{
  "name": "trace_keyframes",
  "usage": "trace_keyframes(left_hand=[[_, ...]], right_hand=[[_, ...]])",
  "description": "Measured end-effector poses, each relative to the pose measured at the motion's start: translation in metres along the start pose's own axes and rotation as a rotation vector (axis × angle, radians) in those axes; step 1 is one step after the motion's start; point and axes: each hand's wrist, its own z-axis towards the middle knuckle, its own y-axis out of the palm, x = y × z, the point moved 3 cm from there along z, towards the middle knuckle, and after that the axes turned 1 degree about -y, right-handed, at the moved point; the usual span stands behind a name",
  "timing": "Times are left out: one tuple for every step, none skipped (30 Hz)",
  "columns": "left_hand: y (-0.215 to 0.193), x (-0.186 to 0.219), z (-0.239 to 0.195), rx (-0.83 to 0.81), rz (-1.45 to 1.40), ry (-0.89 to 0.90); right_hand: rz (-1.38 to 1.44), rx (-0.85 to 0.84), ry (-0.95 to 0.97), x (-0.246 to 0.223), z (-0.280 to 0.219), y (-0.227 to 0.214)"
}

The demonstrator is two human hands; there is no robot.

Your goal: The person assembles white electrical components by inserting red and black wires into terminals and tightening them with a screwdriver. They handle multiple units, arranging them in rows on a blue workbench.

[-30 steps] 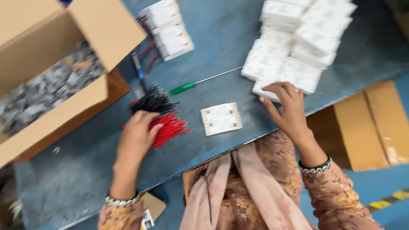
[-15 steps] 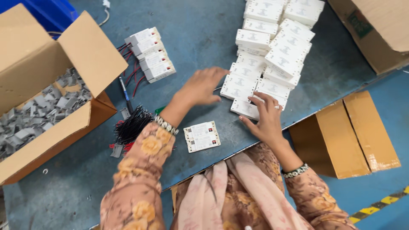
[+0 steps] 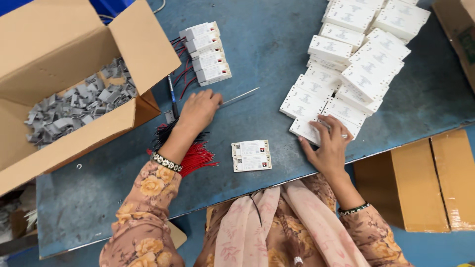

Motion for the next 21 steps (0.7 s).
trace_keyframes(left_hand=[[-0.008,0.001,0.0,0.03,-0.017,0.011],[-0.015,0.005,0.001,0.061,-0.037,0.03],[-0.022,0.007,0.001,0.074,-0.086,0.01],[-0.027,0.01,0.001,0.083,-0.141,-0.002],[-0.031,0.011,-0.002,0.091,-0.196,-0.013],[-0.032,0.013,-0.004,0.095,-0.192,-0.003],[-0.032,0.012,-0.008,0.1,-0.189,0.007],[-0.033,0.007,-0.015,0.109,-0.179,0.01],[-0.03,0.0,-0.021,0.089,-0.122,-0.028],[-0.028,-0.01,-0.029,0.072,-0.059,-0.068],[-0.025,-0.022,-0.036,0.054,0.004,-0.109],[-0.022,-0.034,-0.045,0.07,0.044,-0.16],[-0.019,-0.046,-0.054,0.086,0.084,-0.211],[-0.016,-0.056,-0.06,0.101,0.121,-0.26],[-0.014,-0.063,-0.065,0.121,0.18,-0.286],[-0.014,-0.067,-0.069,0.142,0.236,-0.312],[-0.015,-0.066,-0.072,0.163,0.293,-0.338],[-0.019,-0.062,-0.067,0.198,0.212,-0.297],[-0.023,-0.052,-0.06,0.231,0.131,-0.255],[-0.027,-0.037,-0.054,0.259,0.048,-0.212],[-0.03,-0.018,-0.041,0.243,-0.046,-0.058]], right_hand=[[-0.01,0.015,0.008,0.0,-0.001,0.0],[-0.018,0.016,0.01,-0.001,-0.001,0.0],[-0.025,0.017,0.012,-0.001,-0.001,0.001],[-0.04,0.019,0.022,0.0,-0.003,0.0],[-0.03,0.022,0.027,0.0,-0.004,0.001],[-0.022,0.022,0.028,0.001,-0.005,0.002],[-0.015,0.023,0.029,0.002,-0.007,0.001],[-0.018,0.027,0.026,0.002,-0.007,0.001],[-0.022,0.031,0.023,0.002,-0.006,0.001],[-0.02,0.038,0.017,0.002,-0.004,0.002],[-0.021,0.041,0.014,0.001,-0.003,0.002],[-0.022,0.043,0.013,0.001,-0.003,0.002],[-0.023,0.046,0.012,0.0,-0.003,0.001],[-0.019,0.047,0.011,0.0,-0.004,0.001],[-0.015,0.049,0.011,-0.001,-0.004,0.0],[-0.013,0.05,0.01,-0.001,-0.005,-0.001],[-0.006,0.043,0.011,-0.001,-0.005,-0.001],[-0.001,0.044,0.014,-0.002,-0.004,-0.001],[0.004,0.046,0.018,-0.002,-0.002,-0.001],[0.005,0.051,0.021,-0.003,-0.002,-0.001],[0.006,0.056,0.023,-0.003,-0.002,-0.001]])
